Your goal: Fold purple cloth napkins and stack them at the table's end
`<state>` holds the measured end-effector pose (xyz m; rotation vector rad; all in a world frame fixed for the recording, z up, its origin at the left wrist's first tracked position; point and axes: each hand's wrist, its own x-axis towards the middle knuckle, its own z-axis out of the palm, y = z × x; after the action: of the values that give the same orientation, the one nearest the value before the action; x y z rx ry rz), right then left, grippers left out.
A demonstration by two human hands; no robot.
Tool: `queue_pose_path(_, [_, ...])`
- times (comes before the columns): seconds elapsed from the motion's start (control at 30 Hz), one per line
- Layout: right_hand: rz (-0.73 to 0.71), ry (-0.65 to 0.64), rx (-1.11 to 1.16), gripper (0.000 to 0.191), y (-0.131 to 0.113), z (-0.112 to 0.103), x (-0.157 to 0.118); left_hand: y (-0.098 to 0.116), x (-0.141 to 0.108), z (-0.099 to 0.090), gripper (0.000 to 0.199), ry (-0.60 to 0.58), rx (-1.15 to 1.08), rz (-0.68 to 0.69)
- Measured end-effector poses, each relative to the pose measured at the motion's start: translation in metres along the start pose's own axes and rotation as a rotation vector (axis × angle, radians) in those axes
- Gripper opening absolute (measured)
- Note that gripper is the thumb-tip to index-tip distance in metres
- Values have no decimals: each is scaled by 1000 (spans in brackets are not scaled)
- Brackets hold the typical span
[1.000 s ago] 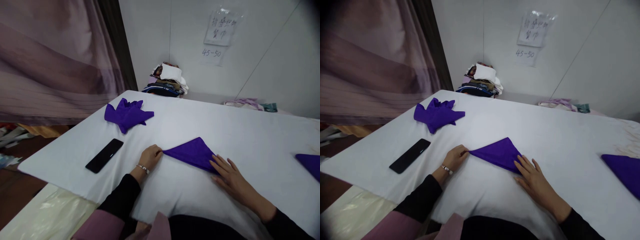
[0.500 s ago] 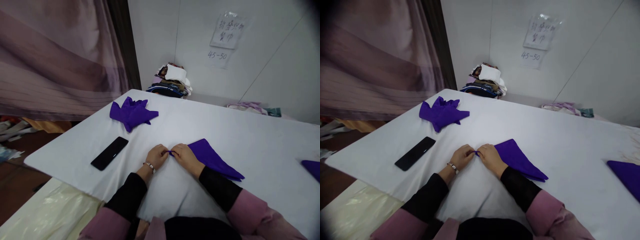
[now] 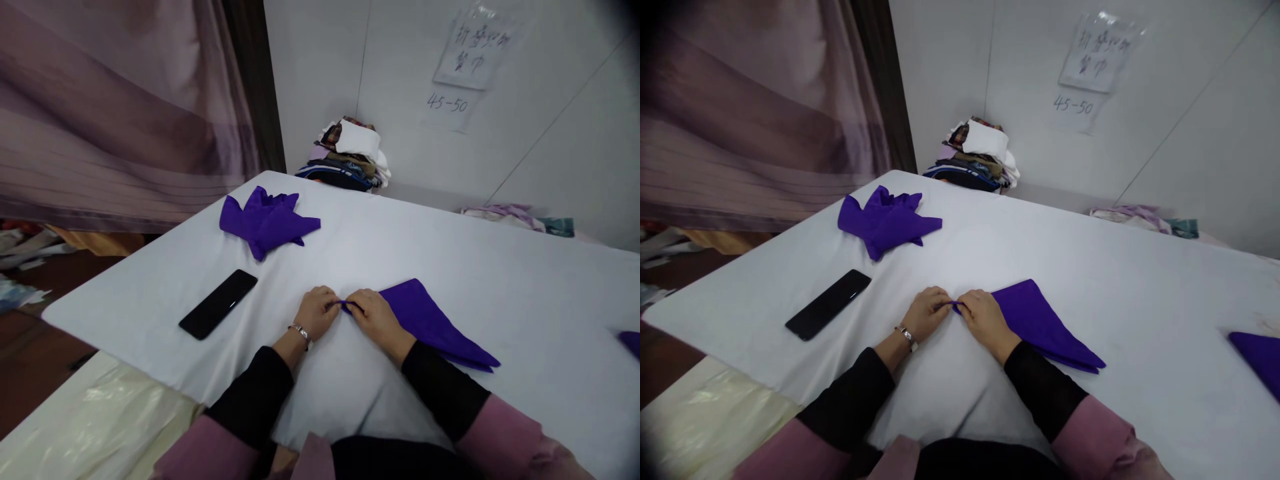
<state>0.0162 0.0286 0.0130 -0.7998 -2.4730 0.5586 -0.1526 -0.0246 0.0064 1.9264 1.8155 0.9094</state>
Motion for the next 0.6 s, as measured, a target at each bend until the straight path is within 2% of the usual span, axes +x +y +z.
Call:
queue_pose_path(0.3, [-105,43,-17,21,3,8,-3,-3,1,5,13,35,25,-77])
queue_pose_path(0.6, [-142,30,-63,22,5,11,-5,-1,1,1,15,-113,53,-178])
